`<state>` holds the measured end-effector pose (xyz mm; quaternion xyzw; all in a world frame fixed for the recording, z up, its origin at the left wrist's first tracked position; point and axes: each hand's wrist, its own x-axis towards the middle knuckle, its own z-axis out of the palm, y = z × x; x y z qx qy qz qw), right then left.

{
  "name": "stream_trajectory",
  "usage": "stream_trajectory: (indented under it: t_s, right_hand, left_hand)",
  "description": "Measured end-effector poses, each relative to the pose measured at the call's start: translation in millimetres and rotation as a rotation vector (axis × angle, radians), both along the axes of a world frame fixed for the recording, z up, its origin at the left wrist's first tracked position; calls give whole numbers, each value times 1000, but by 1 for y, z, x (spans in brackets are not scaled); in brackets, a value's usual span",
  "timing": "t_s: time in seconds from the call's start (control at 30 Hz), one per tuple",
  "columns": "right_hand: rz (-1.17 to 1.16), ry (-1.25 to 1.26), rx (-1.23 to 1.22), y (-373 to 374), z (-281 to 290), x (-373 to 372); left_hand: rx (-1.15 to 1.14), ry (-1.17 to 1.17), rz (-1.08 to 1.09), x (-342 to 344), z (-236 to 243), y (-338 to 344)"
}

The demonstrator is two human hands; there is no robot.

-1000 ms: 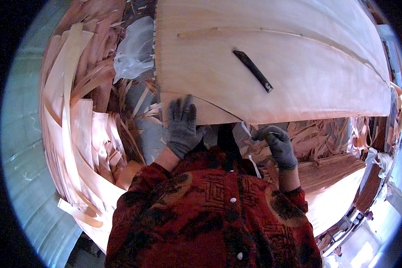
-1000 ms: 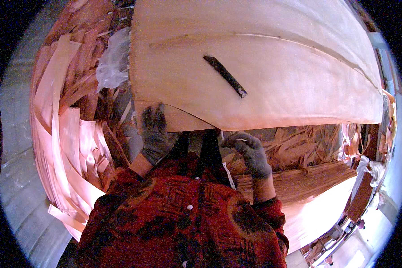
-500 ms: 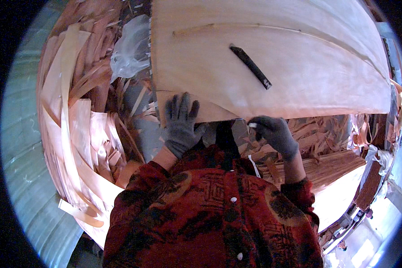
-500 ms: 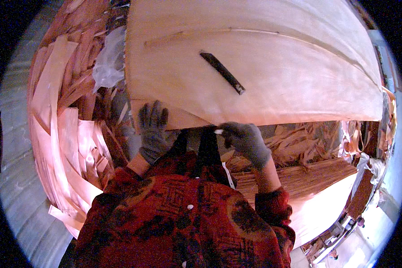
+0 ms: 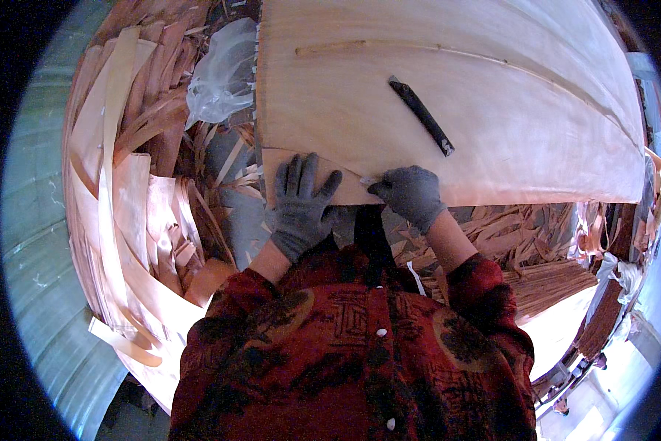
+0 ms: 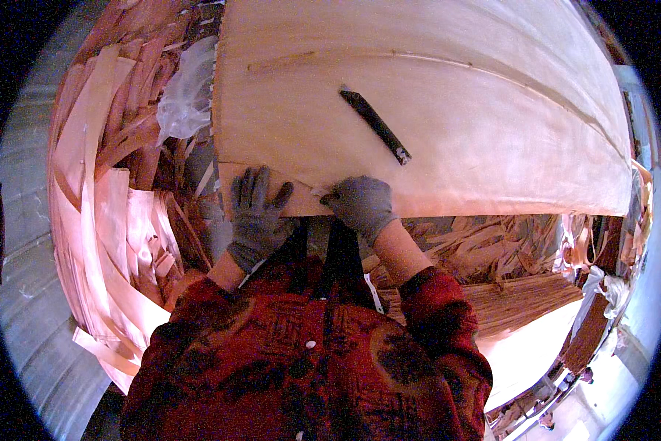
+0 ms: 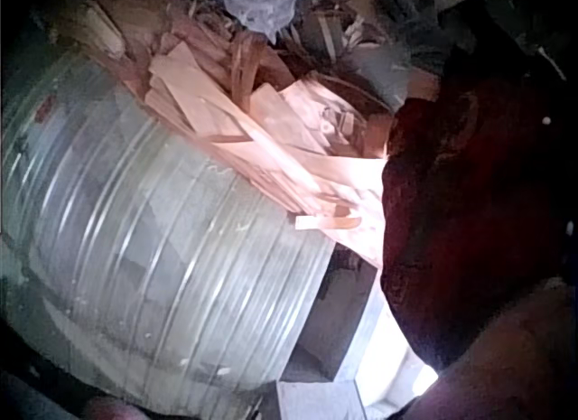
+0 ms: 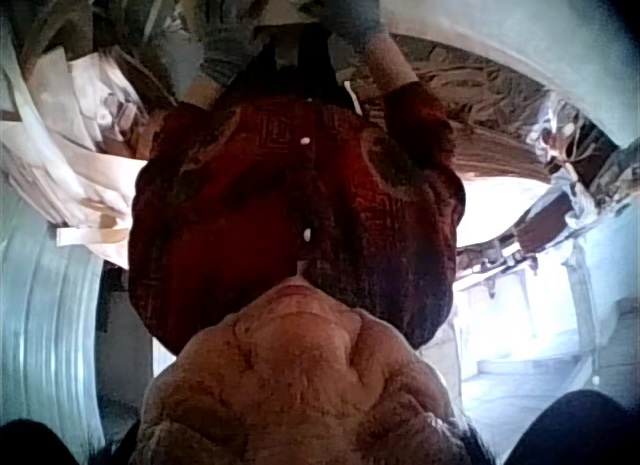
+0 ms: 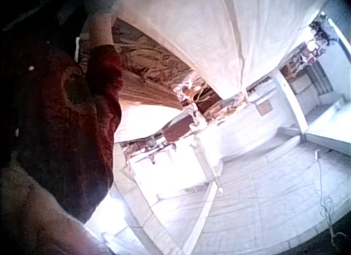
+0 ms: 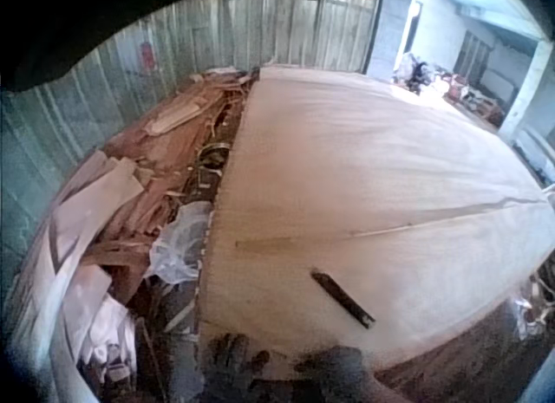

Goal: The person uses a utility knife to trim excess wood veneer from the edges of a large curved surface. They peel away the cut strips and clear debris from the workspace. The person then lifts and repositions a large sheet of veneer to continue the trimming process.

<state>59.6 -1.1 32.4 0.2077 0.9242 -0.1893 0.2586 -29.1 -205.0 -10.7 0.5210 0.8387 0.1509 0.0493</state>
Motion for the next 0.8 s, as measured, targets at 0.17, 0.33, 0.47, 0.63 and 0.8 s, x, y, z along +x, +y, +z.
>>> stream_trajectory:
  t_s: [0.17, 0.33, 0.47, 0.63, 0.8]
  right_hand:
    - [-23, -82, 10, 6, 6, -6]
    - [-47, -83, 38, 7, 7, -5]
    - [-78, -78, -7, 11, 5, 2]
    - [-140, -81, -2, 10, 7, 10]
    - [-131, -53, 45, 4, -1, 18]
  left_hand:
    - [234, -116, 149, 8, 19, 13]
    - [246, -44, 121, 0, 11, 57]
    - [143, -114, 179, -10, -2, 66]
    - [63, -33, 110, -16, -3, 64]
    - [282, -40, -144, 3, -13, 108]
